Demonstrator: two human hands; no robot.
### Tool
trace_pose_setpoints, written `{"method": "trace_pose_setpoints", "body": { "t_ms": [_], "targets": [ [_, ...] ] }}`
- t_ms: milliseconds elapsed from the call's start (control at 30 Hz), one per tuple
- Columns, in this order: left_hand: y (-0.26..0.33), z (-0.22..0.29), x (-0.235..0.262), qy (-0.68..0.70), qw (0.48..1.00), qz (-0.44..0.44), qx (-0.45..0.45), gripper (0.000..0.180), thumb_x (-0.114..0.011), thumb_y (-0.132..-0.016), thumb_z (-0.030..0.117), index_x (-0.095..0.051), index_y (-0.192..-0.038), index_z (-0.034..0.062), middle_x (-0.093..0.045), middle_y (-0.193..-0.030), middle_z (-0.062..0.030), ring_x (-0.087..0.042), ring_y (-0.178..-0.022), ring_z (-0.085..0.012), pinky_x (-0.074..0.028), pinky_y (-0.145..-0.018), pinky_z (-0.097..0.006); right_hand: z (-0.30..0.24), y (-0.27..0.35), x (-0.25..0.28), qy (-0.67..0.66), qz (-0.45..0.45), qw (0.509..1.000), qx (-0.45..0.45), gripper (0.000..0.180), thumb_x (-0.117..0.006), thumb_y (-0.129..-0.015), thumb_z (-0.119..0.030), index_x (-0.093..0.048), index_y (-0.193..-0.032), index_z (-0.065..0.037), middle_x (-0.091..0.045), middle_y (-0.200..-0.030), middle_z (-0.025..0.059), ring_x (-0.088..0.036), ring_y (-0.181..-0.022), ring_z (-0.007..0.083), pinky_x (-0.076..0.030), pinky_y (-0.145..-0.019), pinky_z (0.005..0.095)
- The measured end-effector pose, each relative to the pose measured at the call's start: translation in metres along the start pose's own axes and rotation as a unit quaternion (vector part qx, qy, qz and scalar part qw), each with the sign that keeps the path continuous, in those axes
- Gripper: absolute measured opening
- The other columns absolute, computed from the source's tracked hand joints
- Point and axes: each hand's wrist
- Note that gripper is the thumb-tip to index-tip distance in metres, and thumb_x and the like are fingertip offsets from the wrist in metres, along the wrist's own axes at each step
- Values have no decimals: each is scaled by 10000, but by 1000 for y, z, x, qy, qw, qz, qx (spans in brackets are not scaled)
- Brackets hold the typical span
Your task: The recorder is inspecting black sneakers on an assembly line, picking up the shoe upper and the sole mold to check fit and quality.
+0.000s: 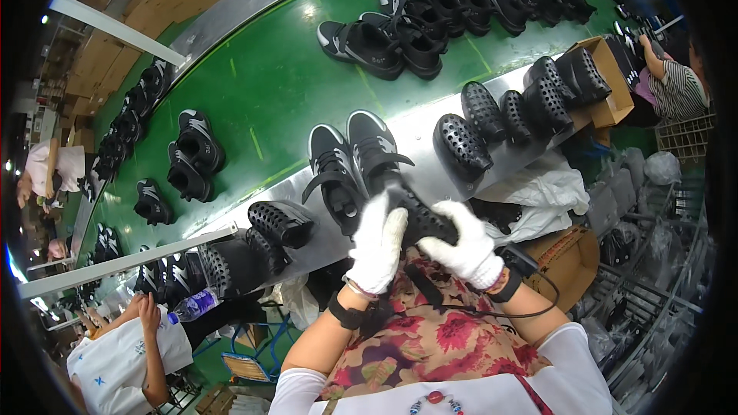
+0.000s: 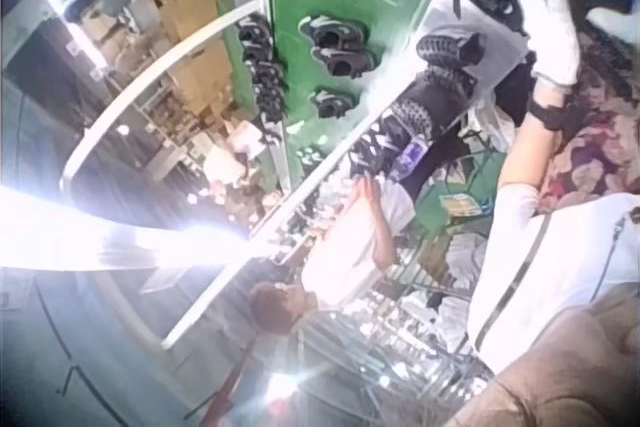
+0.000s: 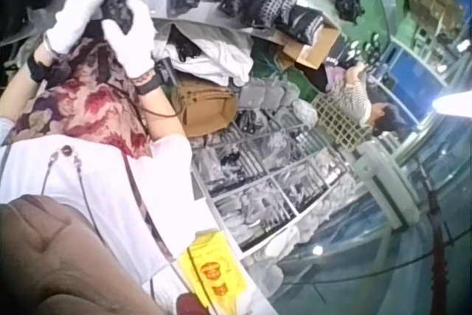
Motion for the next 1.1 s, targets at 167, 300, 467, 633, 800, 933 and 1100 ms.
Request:
{"method": "trace_pose_setpoints", "body": {
  "t_ms": [167,300,467,633,800,933,1100],
  "targets": [
    [-31,-38,-13,-200,972,-109,-52,388,-604,-891,146,-597,-1251,-1,-629,-1139,-179,-608,-1007,-347,-510,-873,-428,9,1,26,51,-39,994,-86,554,-815,-762,-309,-601,-1178,-13,-675,-1039,174,-674,-939,294,-531,-845,378],
    [-65,-54,-22,-336,923,-174,-74,343,-581,-849,123,-600,-1171,9,-623,-928,-128,-596,-814,-324,-514,-704,-431,-2,-7,25,137,-96,985,-47,535,-787,-757,-330,-616,-1160,-23,-674,-1042,171,-676,-931,312,-528,-862,380],
    [-79,-53,-10,-152,966,-208,27,238,-586,-913,256,-612,-1092,101,-632,-937,-141,-648,-869,-357,-531,-746,-471,-30,-36,31,170,-186,966,-64,497,-720,-798,-365,-588,-1159,-50,-653,-1018,196,-641,-966,378,-507,-866,436],
    [-79,-49,-11,-127,961,-244,18,283,-570,-922,232,-637,-1159,92,-680,-1002,-154,-653,-949,-361,-527,-827,-457,-7,-64,-4,277,-71,956,62,351,-630,-806,-252,-548,-1071,-36,-639,-884,176,-656,-825,371,-531,-728,458],
    [-74,-44,-22,-75,972,-217,53,265,-594,-919,170,-644,-1159,71,-679,-1011,-158,-650,-966,-361,-527,-839,-442,51,-83,-68,367,42,927,66,298,-630,-852,-238,-549,-1084,-69,-621,-901,137,-651,-851,326,-541,-733,450],
    [-35,-22,-4,35,984,-64,160,659,-673,-907,240,-410,-1453,-19,-526,-1356,-262,-486,-1288,-408,-374,-1098,-467,29,-70,-28,170,-41,984,35,559,-710,-836,-345,-538,-1261,-24,-600,-1169,229,-603,-1102,403,-496,-947,456],
    [-34,-16,-19,22,924,-160,347,897,-743,-840,320,-275,-1527,-17,-500,-1398,-289,-548,-1256,-400,-452,-1040,-436,51,-86,-3,104,-170,977,-75,732,-698,-840,-433,-476,-1399,-15,-562,-1316,264,-543,-1247,396,-435,-1050,440]
  ]
}}
Point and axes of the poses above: each hand's wrist, its own y-axis away from the middle knuckle, its own x-axis out of the back of the hand, z = x × y
